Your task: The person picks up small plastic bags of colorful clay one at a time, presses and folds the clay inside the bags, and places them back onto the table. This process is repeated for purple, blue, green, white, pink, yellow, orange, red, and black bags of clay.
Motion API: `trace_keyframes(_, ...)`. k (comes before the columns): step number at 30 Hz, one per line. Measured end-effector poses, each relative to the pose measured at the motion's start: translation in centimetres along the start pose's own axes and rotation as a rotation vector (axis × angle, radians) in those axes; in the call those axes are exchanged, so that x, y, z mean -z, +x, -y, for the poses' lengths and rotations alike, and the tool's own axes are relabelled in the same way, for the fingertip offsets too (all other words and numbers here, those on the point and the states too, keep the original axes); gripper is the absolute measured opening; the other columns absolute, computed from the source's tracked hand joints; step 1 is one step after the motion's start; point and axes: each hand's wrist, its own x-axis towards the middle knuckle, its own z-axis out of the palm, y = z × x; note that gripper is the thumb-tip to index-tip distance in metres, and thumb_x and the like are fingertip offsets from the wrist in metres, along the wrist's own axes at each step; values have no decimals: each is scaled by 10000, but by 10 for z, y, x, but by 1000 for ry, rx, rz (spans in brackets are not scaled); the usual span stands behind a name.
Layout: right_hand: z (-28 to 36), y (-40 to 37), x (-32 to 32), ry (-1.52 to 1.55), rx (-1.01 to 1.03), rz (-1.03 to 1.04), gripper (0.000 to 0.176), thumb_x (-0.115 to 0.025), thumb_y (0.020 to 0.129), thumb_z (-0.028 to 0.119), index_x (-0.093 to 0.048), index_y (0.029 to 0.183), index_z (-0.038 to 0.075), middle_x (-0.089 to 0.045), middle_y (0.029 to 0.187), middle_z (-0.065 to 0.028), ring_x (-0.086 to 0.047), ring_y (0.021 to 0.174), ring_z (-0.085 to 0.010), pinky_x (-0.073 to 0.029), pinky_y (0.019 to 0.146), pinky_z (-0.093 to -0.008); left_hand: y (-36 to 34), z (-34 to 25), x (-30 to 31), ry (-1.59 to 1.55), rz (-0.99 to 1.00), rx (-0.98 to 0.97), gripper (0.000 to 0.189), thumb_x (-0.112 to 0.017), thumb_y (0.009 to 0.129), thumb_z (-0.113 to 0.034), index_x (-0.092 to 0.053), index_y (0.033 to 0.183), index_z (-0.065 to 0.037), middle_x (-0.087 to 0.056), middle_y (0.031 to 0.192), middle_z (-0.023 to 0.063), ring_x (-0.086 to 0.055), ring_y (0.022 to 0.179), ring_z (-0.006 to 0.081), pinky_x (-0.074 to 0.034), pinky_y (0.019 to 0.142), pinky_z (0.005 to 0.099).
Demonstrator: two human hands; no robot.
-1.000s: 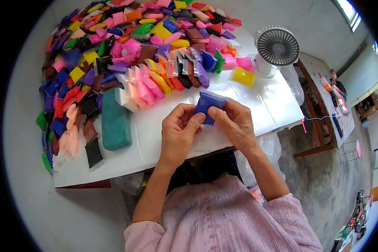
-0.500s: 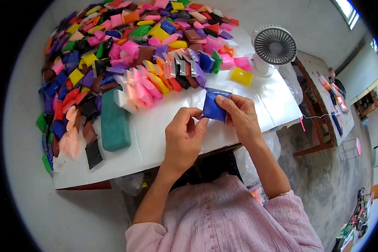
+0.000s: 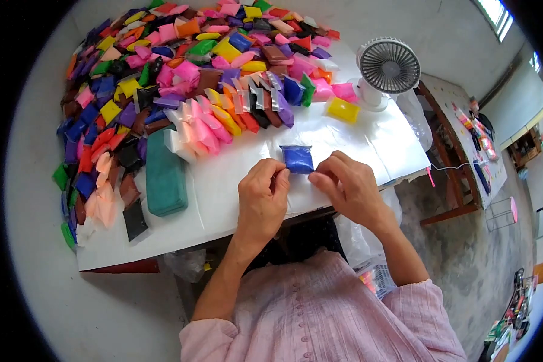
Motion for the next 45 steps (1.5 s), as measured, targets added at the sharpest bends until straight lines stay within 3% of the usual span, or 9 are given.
trace_keyframes(14, -11, -1, -14, -113, 132, -51, 164, -658, 816, 127, -535, 757, 35, -529, 716, -92, -577, 615, -262, -445, 521, -366, 2, -1, -3, 120, 81, -53, 73, -599, 818, 5, -533, 843, 21, -564, 806, 177, -557, 760, 367, -456, 679, 429)
trace_keyframes(24, -1, -6, -20, -287, 337, -324, 215, -700, 683, 16, -490, 669, 58, -456, 619, -59, -491, 505, -215, -385, 446, -323, -2, -4, -7, 339, 9, -370, 63, -560, 826, 46, -507, 852, 26, -491, 771, 164, -504, 715, 341, -426, 643, 413)
trace_keyframes(28, 2, -13, -13, 42, 143, -264, 135, -686, 767, 90, -562, 747, 39, -527, 665, -88, -528, 536, -193, -413, 494, -275, -1, -5, -5, 248, -46, -447, 104, -556, 837, 68, -519, 923, 22, -530, 841, 165, -536, 769, 338, -451, 688, 398)
trace_keyframes(29, 5, -13, -7, 227, 19, -207, 142, -675, 840, 139, -602, 801, 24, -567, 677, -56, -502, 515, -123, -392, 492, -228, -2, -4, -4, 206, -58, -450, 120, -556, 840, 74, -524, 943, 21, -542, 862, 165, -546, 785, 336, -459, 701, 393)
trace_keyframes(33, 12, 1, 5, 917, -635, -62, 237, -609, 931, 231, -602, 829, 17, -515, 652, 25, -418, 523, -41, -331, 466, -199, -4, -2, -3, 125, -31, -456, 171, -547, 825, 73, -531, 993, 46, -549, 978, 192, -523, 840, 368, -453, 755, 422)
trace_keyframes(37, -2, 3, 2, 1187, -666, 92, 182, -653, 892, 182, -600, 798, 36, -510, 594, 18, -406, 522, -30, -304, 471, -188, -4, -1, -2, 130, -51, -436, 182, -563, 848, 60, -539, 1027, 37, -562, 994, 191, -541, 863, 364, -462, 764, 411)
trace_keyframes(41, 9, 18, 9, 896, -564, -33, 209, -663, 876, 165, -586, 737, 30, -508, 586, 27, -440, 533, -39, -328, 471, -210, -2, -2, -4, 111, -123, -312, 143, -566, 902, -8, -551, 1043, 11, -590, 938, 128, -544, 706, 216, -465, 641, 320)
trace_keyframes(44, -5, 35, 2, 152, -147, -316, 191, -683, 823, 141, -576, 760, -4, -560, 652, -67, -518, 502, -143, -406, 487, -284, -3, -5, -5, 81, -147, -177, 164, -576, 906, -42, -557, 1062, 5, -592, 936, 105, -509, 645, 166, -446, 599, 296)
trace_keyframes(45, -11, 42, -1, -30, -67, -325, 175, -682, 803, 141, -569, 828, 10, -574, 742, -120, -565, 536, -241, -440, 509, -349, -3, -3, -5, 81, -143, -166, 172, -580, 902, -45, -559, 1066, 3, -590, 931, 99, -500, 635, 160, -442, 593, 292)
